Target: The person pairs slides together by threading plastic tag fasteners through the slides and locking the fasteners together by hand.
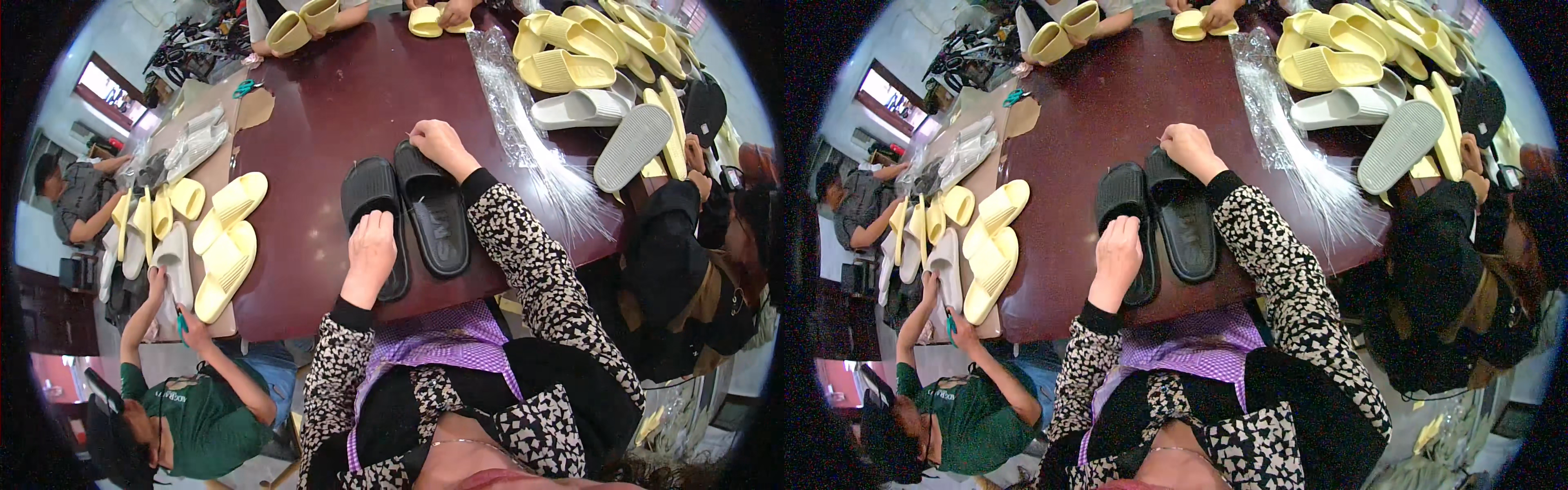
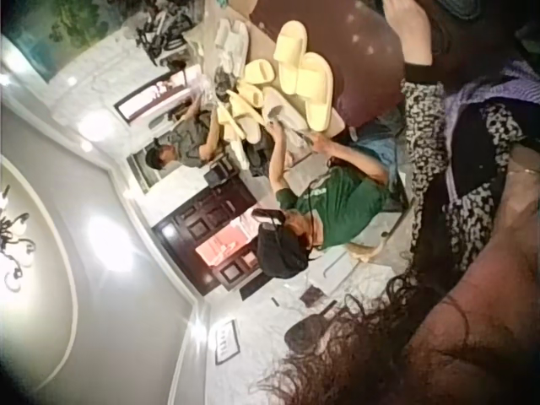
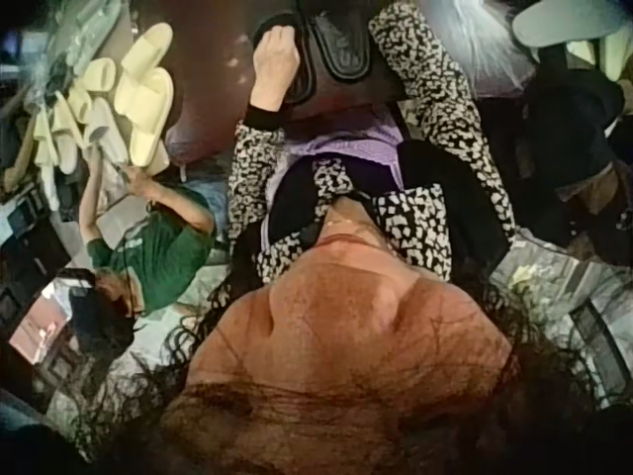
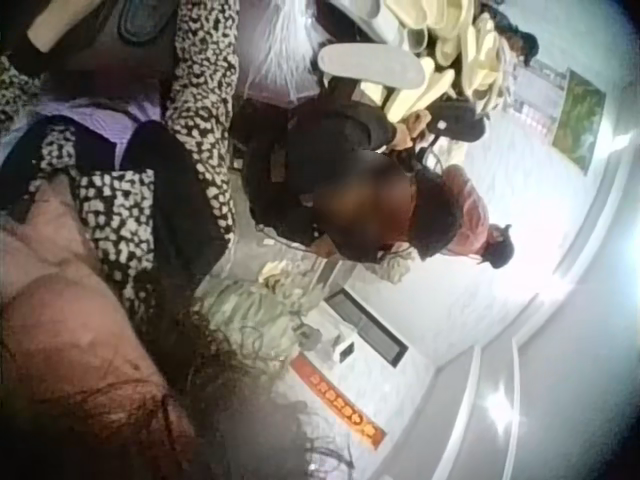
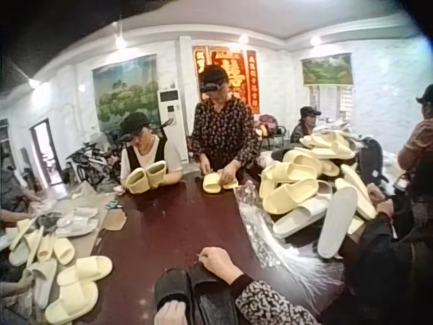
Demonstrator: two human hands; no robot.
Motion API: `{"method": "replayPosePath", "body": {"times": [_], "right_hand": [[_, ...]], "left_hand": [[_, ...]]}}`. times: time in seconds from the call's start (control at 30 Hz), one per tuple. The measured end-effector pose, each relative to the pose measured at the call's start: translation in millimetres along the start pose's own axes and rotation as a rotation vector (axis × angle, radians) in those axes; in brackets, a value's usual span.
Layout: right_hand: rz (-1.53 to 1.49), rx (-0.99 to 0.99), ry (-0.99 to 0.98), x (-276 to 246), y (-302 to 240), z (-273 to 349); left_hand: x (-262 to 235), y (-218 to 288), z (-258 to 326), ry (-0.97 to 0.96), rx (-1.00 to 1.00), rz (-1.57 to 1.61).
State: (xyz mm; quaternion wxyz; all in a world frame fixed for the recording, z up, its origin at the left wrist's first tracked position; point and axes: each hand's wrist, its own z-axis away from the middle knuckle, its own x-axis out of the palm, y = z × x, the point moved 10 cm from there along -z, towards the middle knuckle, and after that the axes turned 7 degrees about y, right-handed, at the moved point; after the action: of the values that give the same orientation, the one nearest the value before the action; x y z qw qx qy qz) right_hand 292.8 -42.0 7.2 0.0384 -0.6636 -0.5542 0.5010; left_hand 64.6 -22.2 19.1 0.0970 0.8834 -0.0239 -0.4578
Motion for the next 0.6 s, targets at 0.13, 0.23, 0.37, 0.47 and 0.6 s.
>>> {"method": "replayPosePath", "body": {"times": [0.13, 0.23, 0.37, 0.47, 0.6], "right_hand": [[-0.051, -0.008, -0.142, 13.0, -17.1, 0.1], [-0.29, -0.016, -0.299, 31.8, -38.7, -2.8], [-0.269, -0.135, -0.454, 63.5, -75.1, -8.5], [-0.165, -0.145, -0.546, 95.0, -78.0, -6.9], [-0.243, -0.036, -0.625, 110.9, -88.0, -3.5]], "left_hand": [[9.0, -18.9, -2.8, 0.046, 0.023, 0.05], [20.1, -23.7, -2.9, 0.037, 0.016, 0.096], [24.0, -27.7, -2.5, 0.022, -0.017, 0.109], [16.3, -20.1, -7.8, 0.088, 0.012, 0.164], [17.0, -21.5, -5.2, 0.081, 0.003, 0.125]]}}
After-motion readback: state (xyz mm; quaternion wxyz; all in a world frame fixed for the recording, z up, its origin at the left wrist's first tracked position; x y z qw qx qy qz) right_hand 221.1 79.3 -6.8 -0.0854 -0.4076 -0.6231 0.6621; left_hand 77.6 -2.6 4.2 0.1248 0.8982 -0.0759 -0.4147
